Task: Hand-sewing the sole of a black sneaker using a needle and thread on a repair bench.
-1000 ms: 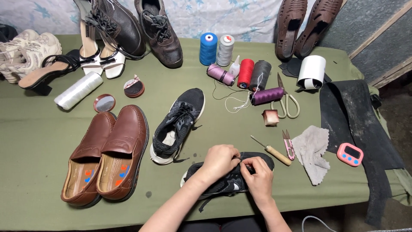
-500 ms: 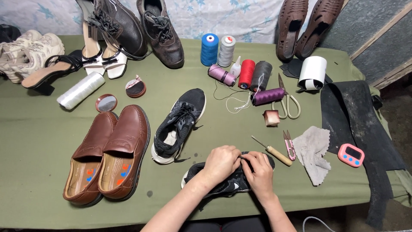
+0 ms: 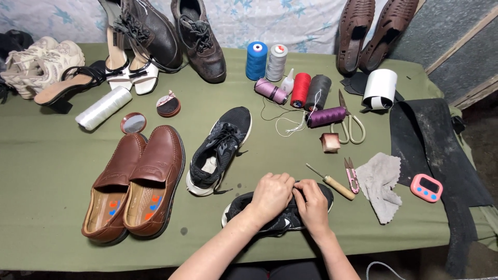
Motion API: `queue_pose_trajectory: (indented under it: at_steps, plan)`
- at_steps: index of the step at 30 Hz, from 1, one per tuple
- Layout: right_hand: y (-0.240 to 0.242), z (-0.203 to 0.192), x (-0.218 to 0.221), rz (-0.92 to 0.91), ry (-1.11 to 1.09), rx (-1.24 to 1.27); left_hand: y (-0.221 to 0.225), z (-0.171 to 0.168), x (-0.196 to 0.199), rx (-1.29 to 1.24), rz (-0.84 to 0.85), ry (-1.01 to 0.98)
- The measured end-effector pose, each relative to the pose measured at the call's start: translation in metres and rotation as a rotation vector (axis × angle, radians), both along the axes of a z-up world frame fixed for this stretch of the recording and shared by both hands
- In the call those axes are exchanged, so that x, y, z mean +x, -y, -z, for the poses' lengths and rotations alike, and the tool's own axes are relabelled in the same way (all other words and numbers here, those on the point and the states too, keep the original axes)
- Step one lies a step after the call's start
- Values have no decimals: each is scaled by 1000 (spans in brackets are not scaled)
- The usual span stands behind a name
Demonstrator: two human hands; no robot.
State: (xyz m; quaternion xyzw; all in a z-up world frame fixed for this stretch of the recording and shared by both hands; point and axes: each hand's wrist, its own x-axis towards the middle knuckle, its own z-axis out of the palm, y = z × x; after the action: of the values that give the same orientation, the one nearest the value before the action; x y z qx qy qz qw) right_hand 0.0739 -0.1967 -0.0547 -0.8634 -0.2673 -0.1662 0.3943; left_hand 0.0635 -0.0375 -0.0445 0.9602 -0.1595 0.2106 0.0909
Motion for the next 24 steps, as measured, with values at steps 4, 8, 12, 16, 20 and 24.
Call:
queue_pose_trajectory:
  at_steps: [4, 8, 12, 16, 20, 24]
  plan:
    - [0, -2, 2, -9, 20, -22, 2, 7, 0, 0, -3, 68]
    - [-2, -4, 3, 40, 94, -104, 3, 9, 0, -19, -31, 84]
    - [-1, 28, 15, 110, 145, -141, -3, 16, 3, -129, 19, 20]
    - [-3, 13, 7, 99, 84, -82, 0, 6, 1, -103, -4, 11]
    - [27, -31, 18, 26, -208, 105, -1, -3, 2, -96, 0, -36]
    - [90, 23, 67, 256, -62, -197, -7, -3, 6, -174, 18, -112]
